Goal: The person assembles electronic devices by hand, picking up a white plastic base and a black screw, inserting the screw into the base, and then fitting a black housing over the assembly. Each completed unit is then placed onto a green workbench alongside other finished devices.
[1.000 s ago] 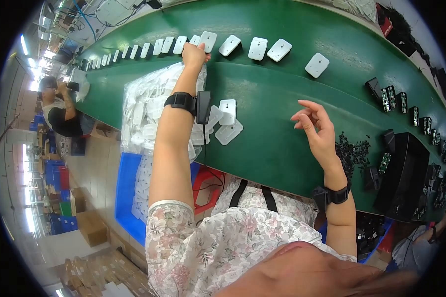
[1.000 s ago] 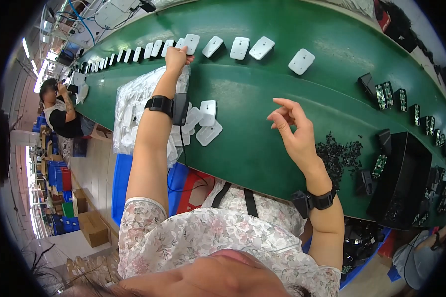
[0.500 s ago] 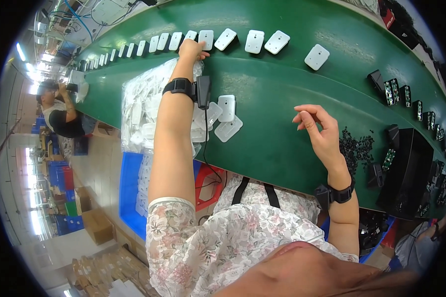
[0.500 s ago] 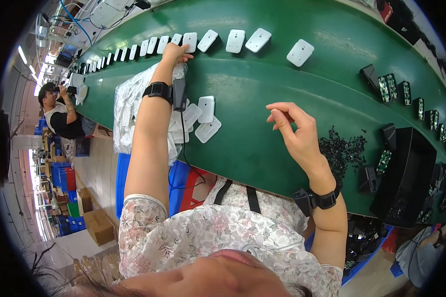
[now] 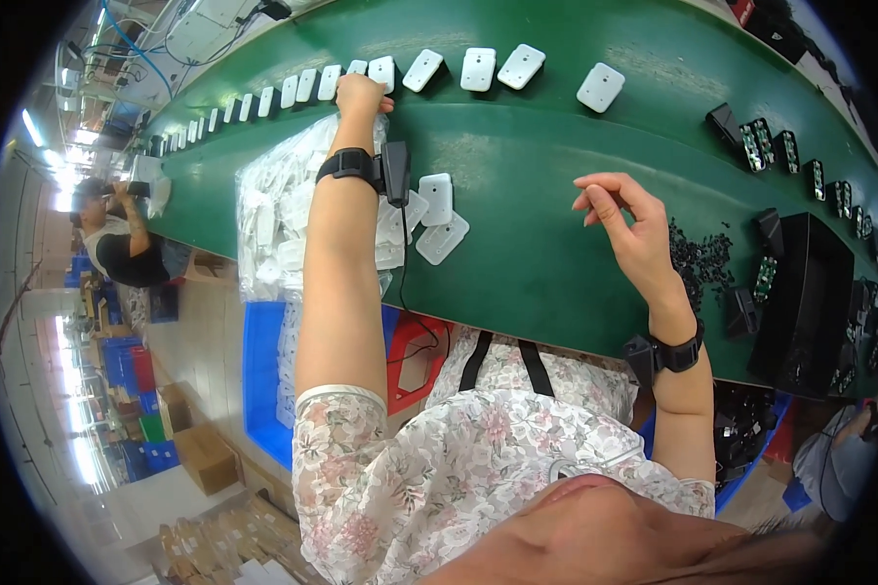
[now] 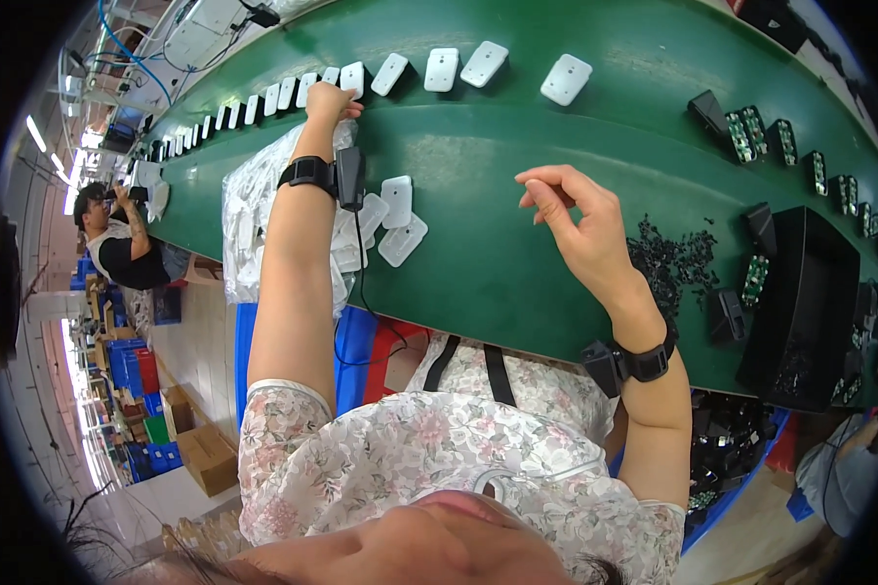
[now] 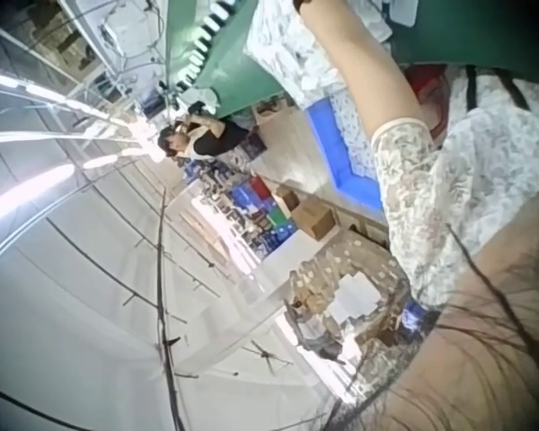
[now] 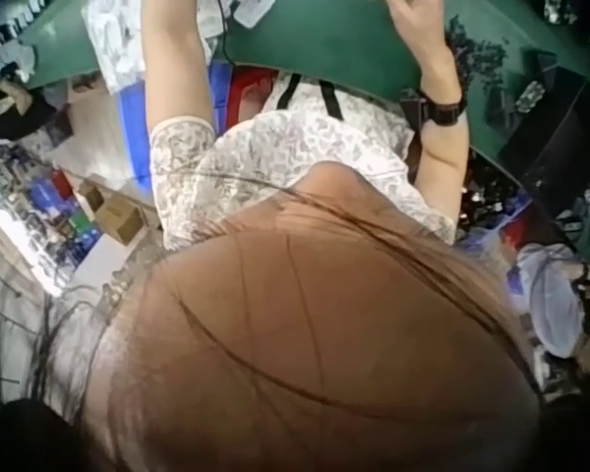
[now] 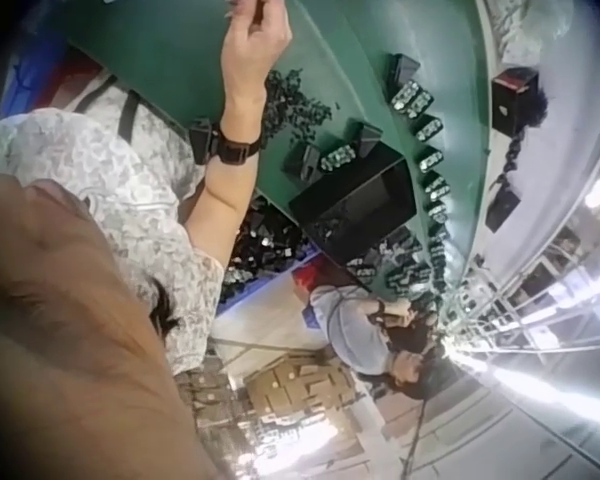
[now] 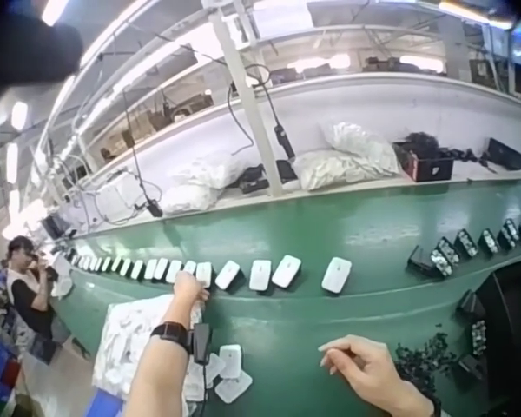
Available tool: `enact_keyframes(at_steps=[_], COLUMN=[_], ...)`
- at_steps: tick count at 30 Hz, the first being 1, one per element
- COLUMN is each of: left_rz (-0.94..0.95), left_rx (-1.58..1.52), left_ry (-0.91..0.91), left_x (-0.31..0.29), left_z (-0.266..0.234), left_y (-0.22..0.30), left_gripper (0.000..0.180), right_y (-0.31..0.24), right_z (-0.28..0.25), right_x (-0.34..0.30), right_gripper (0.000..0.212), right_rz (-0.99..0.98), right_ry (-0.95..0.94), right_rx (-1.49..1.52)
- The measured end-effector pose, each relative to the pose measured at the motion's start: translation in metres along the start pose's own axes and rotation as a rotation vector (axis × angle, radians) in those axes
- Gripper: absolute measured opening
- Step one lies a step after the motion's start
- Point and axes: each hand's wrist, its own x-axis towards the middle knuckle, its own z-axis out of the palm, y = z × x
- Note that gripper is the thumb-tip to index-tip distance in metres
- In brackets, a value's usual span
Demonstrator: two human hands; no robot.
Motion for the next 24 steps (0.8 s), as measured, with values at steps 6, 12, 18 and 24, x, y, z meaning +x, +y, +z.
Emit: enact_keyframes(at_steps=[6,12,18,24], left_rz=[0.410,0.834,0.890,0.993], left_rx=[0.494,1.033,0.995,0.954], left_ry=[0.351,0.081,-0.086,-0.097], left_x=[-0.023,-0.176,-0.187,-0.192], left_z=[-0.004,0.023,0.034,0.022], left_y=[-0.001,0.001,-0.017,-0.014], left_gripper=[0.046,0.065,0.053,0.029], right_y=[-0.001,0.005,0.020,0.042], right_z=[-0.018,-0.072,-0.097,-0.095], right_x=[0.004,0.003,-0.013,-0.011], right_gripper=[0.018,0.017,0.025,0.017], right_rz=[-0.011,0.120,0.358,0.421], right_ry=[0.128,0.344,0.196,-0.015], right_rx=[0.047,-0.507,-1.136,-1.169])
